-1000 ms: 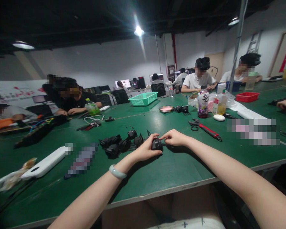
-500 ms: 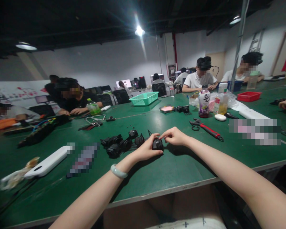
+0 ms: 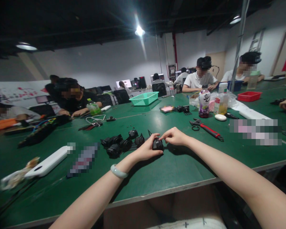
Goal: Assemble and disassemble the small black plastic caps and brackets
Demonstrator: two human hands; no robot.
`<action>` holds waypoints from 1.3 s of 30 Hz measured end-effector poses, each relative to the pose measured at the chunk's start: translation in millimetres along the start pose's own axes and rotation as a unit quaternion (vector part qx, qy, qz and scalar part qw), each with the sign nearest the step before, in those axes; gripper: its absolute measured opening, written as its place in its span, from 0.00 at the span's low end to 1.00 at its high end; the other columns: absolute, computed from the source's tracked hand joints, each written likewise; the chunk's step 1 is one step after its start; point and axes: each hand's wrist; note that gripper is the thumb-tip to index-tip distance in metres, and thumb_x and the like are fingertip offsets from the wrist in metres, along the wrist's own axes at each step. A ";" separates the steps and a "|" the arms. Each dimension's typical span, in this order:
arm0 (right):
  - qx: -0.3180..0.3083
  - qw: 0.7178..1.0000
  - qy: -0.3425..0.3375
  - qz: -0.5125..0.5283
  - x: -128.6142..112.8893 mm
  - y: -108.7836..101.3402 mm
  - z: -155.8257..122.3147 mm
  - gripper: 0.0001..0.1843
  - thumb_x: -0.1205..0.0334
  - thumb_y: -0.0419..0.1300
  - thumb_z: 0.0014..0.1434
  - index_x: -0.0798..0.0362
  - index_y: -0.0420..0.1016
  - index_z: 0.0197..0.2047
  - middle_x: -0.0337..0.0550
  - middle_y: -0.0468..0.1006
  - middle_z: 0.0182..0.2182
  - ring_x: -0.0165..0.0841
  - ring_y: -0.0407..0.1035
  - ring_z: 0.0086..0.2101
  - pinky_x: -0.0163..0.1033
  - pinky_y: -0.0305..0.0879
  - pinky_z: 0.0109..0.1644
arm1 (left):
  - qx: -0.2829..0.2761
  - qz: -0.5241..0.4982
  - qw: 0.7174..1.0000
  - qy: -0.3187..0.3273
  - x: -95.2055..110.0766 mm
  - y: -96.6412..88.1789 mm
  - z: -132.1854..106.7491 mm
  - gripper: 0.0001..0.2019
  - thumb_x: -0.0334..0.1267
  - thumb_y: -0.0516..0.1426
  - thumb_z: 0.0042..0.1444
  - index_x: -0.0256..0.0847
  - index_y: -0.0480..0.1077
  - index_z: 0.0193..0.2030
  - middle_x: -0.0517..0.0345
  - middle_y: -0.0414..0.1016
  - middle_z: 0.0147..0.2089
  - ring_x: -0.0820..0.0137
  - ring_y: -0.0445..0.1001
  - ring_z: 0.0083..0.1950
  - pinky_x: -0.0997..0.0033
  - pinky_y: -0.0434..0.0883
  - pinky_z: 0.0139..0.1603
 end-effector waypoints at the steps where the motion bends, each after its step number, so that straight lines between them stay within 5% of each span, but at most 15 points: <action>1: 0.000 1.000 0.003 0.002 0.5 0.1 0.2 0.19 0.72 0.48 0.42 0.59 0.76 0.36 0.41 0.75 0.23 0.27 0.64 0.24 0.29 0.57 0.26 | 0.000 0.001 1.000 0.000 0.0 -0.1 -0.1 0.34 0.39 0.60 0.40 0.37 0.50 0.53 0.50 0.59 0.50 0.64 0.61 0.50 0.64 0.59 0.51; 15: -0.046 0.997 0.025 0.052 2.4 -0.1 0.2 0.16 0.68 0.51 0.46 0.61 0.75 0.37 0.37 0.67 0.17 0.21 0.53 0.18 0.27 0.48 0.21 | -0.008 0.003 1.000 -0.009 0.6 -0.1 1.2 0.34 0.39 0.59 0.40 0.37 0.49 0.54 0.48 0.59 0.51 0.62 0.61 0.51 0.63 0.59 0.51; 27: -0.009 0.998 -0.030 -0.055 -0.7 0.0 1.2 0.13 0.63 0.54 0.49 0.56 0.75 0.37 0.43 0.75 0.28 0.26 0.63 0.25 0.30 0.54 0.28 | -0.004 0.008 1.000 -0.003 2.7 -1.3 1.0 0.33 0.38 0.60 0.40 0.36 0.49 0.53 0.48 0.58 0.52 0.63 0.60 0.52 0.64 0.58 0.52; 39: -0.050 0.997 -0.006 -0.055 -2.7 3.9 0.6 0.19 0.53 0.50 0.54 0.59 0.73 0.35 0.43 0.74 0.29 0.29 0.63 0.28 0.31 0.55 0.30 | -0.002 -0.020 1.000 -0.016 3.7 -1.4 1.0 0.34 0.38 0.60 0.39 0.38 0.51 0.53 0.49 0.60 0.50 0.62 0.60 0.52 0.61 0.58 0.52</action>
Point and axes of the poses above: each hand's wrist, its own z-axis towards the middle knuckle, its own y-axis out of the palm, x = y × z
